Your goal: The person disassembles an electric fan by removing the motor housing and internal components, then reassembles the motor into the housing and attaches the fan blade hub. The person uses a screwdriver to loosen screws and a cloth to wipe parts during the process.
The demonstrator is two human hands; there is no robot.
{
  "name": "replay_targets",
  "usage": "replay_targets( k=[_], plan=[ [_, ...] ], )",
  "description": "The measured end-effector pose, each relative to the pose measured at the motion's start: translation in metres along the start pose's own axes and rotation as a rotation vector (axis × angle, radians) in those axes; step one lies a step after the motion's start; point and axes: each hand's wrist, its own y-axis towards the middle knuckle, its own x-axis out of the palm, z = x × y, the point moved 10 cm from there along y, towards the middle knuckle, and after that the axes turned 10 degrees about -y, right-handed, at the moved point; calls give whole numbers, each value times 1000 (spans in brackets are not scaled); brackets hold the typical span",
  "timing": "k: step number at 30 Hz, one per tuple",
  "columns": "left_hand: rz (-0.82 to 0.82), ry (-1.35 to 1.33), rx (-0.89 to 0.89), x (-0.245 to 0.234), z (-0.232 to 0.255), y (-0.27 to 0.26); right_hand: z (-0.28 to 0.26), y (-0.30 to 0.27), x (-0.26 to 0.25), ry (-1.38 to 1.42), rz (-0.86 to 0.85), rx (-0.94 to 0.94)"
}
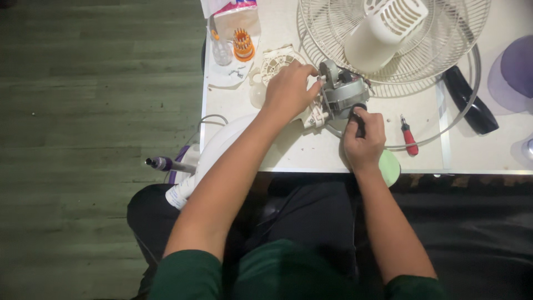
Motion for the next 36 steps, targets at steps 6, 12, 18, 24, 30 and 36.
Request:
replay_targets(
  k=[6, 12, 18, 24, 30, 36],
  plan=[
    [-160, -308, -327, 43, -36, 15, -3, 1, 1, 0, -9, -17],
    [53, -163, -115, 31, -13, 13, -3, 0, 3, -42, -10, -9],
    [81, -215, -49, 24, -7, 7, -3, 0, 3, -29, -21, -8],
    [220, -504, -23, 23, -24, 8, 1, 0, 5, -34, -27, 15],
    [238, -666, -355, 30, -78, 9, 0, -1, 5, -31, -24, 2],
    [248, -464, -72, 13, -29, -1, -3, -1, 2, -50, -5, -21]
  ],
)
